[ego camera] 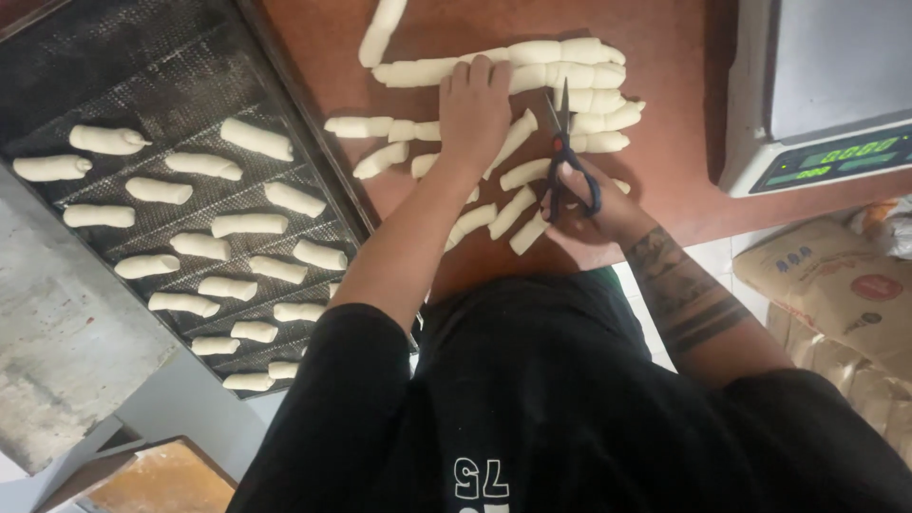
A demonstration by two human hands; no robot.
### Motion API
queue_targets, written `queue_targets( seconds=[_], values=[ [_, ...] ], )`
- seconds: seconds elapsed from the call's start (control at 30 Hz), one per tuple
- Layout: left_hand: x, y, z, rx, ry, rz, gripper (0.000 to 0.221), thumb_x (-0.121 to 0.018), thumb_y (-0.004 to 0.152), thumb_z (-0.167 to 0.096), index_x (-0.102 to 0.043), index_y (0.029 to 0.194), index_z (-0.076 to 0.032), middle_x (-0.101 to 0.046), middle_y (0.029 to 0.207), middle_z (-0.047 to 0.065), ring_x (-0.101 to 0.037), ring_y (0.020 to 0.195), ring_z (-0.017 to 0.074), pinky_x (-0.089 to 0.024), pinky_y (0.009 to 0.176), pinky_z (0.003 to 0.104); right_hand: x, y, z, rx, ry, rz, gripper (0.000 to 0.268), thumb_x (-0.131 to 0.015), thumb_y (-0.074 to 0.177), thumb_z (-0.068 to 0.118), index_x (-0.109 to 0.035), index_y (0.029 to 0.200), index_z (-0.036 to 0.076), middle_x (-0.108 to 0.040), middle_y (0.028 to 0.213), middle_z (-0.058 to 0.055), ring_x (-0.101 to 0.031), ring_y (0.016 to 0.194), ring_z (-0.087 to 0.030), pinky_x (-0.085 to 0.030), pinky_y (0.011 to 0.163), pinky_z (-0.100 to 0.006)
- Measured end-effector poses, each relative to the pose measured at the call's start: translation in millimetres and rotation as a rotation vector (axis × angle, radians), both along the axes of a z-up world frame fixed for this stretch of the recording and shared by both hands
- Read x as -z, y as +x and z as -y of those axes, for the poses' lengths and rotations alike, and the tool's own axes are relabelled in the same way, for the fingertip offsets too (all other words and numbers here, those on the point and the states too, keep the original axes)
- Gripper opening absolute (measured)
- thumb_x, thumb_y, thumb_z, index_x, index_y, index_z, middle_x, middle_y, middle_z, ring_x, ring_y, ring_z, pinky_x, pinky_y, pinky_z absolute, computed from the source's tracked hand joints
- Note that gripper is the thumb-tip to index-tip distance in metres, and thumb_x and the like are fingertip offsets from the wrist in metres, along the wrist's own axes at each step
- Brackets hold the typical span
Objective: Cutting long strips of dough into smaller pieces using scissors and arranging them on a baking tray
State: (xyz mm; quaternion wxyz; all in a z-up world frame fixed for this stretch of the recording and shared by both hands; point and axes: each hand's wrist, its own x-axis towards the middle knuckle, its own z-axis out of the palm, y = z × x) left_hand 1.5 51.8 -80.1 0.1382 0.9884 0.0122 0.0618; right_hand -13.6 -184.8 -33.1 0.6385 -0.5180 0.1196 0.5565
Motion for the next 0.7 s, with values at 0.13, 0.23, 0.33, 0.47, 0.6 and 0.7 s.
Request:
queue_targets(
  seconds=[0.13,0.23,0.33,0.47,0.6,0.7],
  values=[
    [-6,5,11,-0.051,-0.051,-0.156,0.027,-0.070,0.074,-0.012,-0.066,0.100,-0.011,-0.064,0.101,0.007,-0.056,0.096,0.0304,-0.045,0.084,0.044,-2,21,3,-0.244,0.088,0.197,0.044,-0.046,0.103,0.054,-0.051,0.107,0.011,-0.072,0.088,-0.014,-0.071,0.079,-0.025,-0.054,0.071,-0.029],
    [-37,8,12,0.011,-0.341,-0.195,0.018,-0.068,0.074,-0.009,-0.054,0.084,-0.012,-0.052,0.095,0.005,-0.053,0.091,0.0296,-0.048,0.072,0.039,-15,30,0,-0.226,-0.003,0.147,0.049,-0.049,0.099,0.058,-0.052,0.109,0.011,-0.071,0.088,-0.014,-0.068,0.070,-0.019,-0.038,0.032,-0.020],
    [-73,9,7,-0.079,-0.638,-0.394,0.022,-0.060,0.076,-0.004,-0.042,0.080,-0.016,-0.050,0.082,-0.001,-0.044,0.073,0.0184,-0.038,0.062,0.034,-19,34,-2,-0.215,-0.084,0.127,0.052,-0.049,0.096,0.061,-0.052,0.111,0.010,-0.071,0.092,-0.013,-0.072,0.076,-0.020,-0.036,0.031,-0.020],
    [-89,-3,7,-0.102,-0.754,-0.407,0.021,-0.062,0.079,-0.005,-0.045,0.081,-0.016,-0.059,0.088,0.000,-0.056,0.075,0.0178,-0.044,0.065,0.034,-21,37,-3,-0.291,-0.072,0.192,0.046,-0.050,0.098,0.056,-0.051,0.112,0.013,-0.072,0.091,-0.011,-0.070,0.073,-0.017,-0.040,0.037,-0.021],
    [-67,-21,9,-0.079,-0.827,-0.383,0.017,-0.063,0.074,-0.009,-0.053,0.086,-0.016,-0.066,0.094,0.004,-0.065,0.089,0.0244,-0.051,0.075,0.037,0,21,-3,-0.205,-0.117,0.311,0.043,-0.061,0.099,0.045,-0.056,0.117,0.007,-0.066,0.086,-0.016,-0.071,0.070,-0.026,-0.043,0.035,-0.026],
    [-58,-27,5,-0.159,-0.862,-0.332,0.019,-0.067,0.070,-0.017,-0.057,0.086,-0.018,-0.070,0.096,0.005,-0.071,0.098,0.0294,-0.056,0.085,0.042,14,15,4,-0.094,-0.119,0.438,0.032,-0.071,0.100,0.030,-0.062,0.109,0.001,-0.063,0.071,-0.019,-0.069,0.053,-0.028,-0.049,0.032,-0.031]
  ],
)
